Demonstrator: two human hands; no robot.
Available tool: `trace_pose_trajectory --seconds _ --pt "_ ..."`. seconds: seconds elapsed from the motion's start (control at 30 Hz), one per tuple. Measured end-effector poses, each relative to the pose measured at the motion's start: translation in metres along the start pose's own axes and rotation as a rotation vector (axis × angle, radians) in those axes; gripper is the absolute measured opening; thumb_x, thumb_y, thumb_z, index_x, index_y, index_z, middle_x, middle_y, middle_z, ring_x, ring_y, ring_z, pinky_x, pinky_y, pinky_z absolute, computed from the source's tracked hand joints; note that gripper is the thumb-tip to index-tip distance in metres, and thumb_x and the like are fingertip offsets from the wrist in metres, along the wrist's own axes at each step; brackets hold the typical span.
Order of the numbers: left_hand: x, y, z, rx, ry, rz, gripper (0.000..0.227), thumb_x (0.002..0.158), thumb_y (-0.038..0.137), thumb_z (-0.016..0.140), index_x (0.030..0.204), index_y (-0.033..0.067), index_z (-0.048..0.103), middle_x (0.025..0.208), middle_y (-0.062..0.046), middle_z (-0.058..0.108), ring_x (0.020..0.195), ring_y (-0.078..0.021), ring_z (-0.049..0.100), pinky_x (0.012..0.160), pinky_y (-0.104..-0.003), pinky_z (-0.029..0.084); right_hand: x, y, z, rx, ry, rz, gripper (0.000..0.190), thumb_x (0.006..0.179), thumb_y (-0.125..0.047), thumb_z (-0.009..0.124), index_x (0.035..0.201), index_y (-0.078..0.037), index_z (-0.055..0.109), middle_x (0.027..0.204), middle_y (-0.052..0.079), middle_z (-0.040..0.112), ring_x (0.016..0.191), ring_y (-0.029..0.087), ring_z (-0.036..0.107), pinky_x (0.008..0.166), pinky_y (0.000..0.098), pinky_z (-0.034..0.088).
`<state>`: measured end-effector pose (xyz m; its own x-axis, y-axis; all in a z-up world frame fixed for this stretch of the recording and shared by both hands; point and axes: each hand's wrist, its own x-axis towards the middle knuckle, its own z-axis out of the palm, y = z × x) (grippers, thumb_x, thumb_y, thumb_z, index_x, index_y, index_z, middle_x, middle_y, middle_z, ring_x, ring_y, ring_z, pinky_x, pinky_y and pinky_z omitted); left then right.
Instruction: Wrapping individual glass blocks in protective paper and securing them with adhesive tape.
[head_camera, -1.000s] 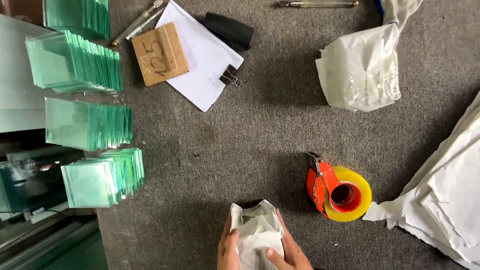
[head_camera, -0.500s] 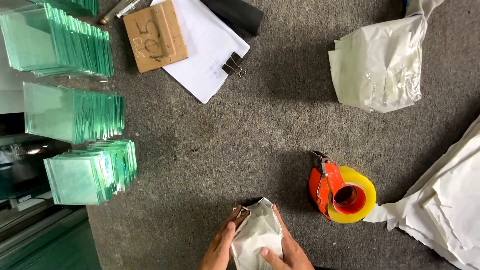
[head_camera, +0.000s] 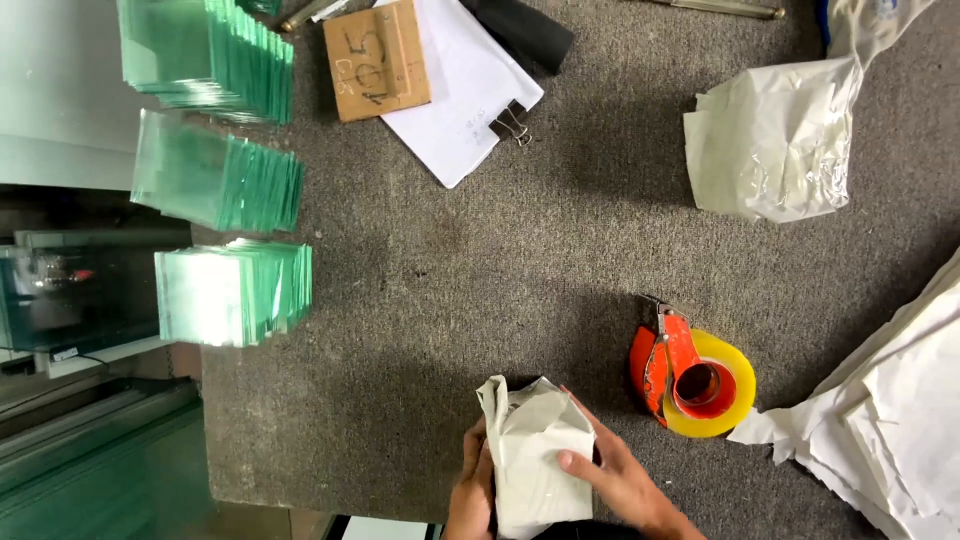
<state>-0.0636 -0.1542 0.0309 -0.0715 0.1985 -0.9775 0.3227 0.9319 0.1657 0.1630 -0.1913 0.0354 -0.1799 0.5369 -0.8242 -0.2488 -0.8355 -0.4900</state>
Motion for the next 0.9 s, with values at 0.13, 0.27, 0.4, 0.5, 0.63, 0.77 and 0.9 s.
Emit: trace_pose_trajectory --seconds 0.13,0.27,0.4,0.5,0.63,0.77,0.9 --pt "0.038 -0.036 0.008 -0.546 -0.141 0.224 0.04 0.107 0.024 0.064 0.145 0.0096 0.056 0.129 -0.015 0.066 0.118 -0.0252 0.064 0.098 -0.039 0.051 0.008 0.034 -0.034 0.167 -0.02 -0.103 0.093 0.087 -0.038 0.077 0.171 -0.01 0.045 0.168 0.007 0.063 0.14 0.018 0.063 0.113 0.0358 0.052" --pt "0.02 -0.014 0.015 -0.411 -0.177 0.142 0.086 0.085 0.033 0.085 0.16 0.0178 0.046 0.157 -0.013 0.07 0.144 -0.0269 0.063 0.119 -0.045 0.052 0.006 0.034 -0.032 0.526 0.326 0.208 0.062 0.106 -0.029 0.053 0.156 0.007 0.062 0.132 0.031 0.075 0.116 0.046 0.07 0.094 0.0554 0.053" --pt "0.001 -0.016 0.031 -0.191 -0.085 0.25 0.067 0.083 0.049 0.087 0.134 0.0148 0.059 0.128 -0.006 0.075 0.119 -0.0199 0.069 0.099 -0.035 0.053 0.013 0.024 -0.04 0.462 0.437 0.325 0.064 0.109 -0.052 0.047 0.146 -0.005 0.068 0.126 0.023 0.077 0.108 0.045 0.072 0.089 0.0563 0.053" --pt "-0.005 -0.037 0.032 -0.167 -0.034 0.325 0.065 0.083 0.043 0.09 0.124 0.0154 0.049 0.126 -0.005 0.068 0.117 -0.0204 0.068 0.095 -0.038 0.056 0.037 0.043 -0.048 0.459 0.287 0.114 0.076 0.109 -0.053 0.04 0.146 0.007 0.069 0.138 0.028 0.077 0.124 0.041 0.072 0.107 0.0524 0.055" --pt "-0.014 -0.057 0.025 -0.136 0.047 0.161 0.127 0.089 0.056 0.08 0.177 0.0189 -0.004 0.186 -0.004 0.02 0.17 -0.0224 0.028 0.14 -0.046 0.022 0.045 -0.011 -0.018 0.003 0.42 0.328 0.094 0.092 -0.074 0.042 0.163 -0.015 0.06 0.165 0.01 0.062 0.146 0.025 0.06 0.126 0.0417 0.043" --pt "0.0 -0.067 0.024 -0.365 0.049 0.549 0.029 0.104 0.027 0.069 0.123 0.0096 0.057 0.113 -0.008 0.065 0.103 -0.0206 0.062 0.093 -0.035 0.052 0.06 -0.042 -0.016 -0.207 0.354 0.332 0.093 0.094 -0.077 0.042 0.138 0.0 0.072 0.137 0.017 0.075 0.125 0.031 0.071 0.113 0.0433 0.051" --pt "0.003 -0.067 0.014 -0.386 -0.025 0.619 0.041 0.109 0.038 0.058 0.133 0.0059 0.062 0.115 -0.009 0.065 0.106 -0.0198 0.061 0.097 -0.035 0.047 0.043 -0.043 -0.033 -0.856 0.39 -0.08 0.049 0.111 -0.046 0.052 0.108 -0.013 0.088 0.084 0.029 0.078 0.114 0.018 0.068 0.071 0.0507 0.049"
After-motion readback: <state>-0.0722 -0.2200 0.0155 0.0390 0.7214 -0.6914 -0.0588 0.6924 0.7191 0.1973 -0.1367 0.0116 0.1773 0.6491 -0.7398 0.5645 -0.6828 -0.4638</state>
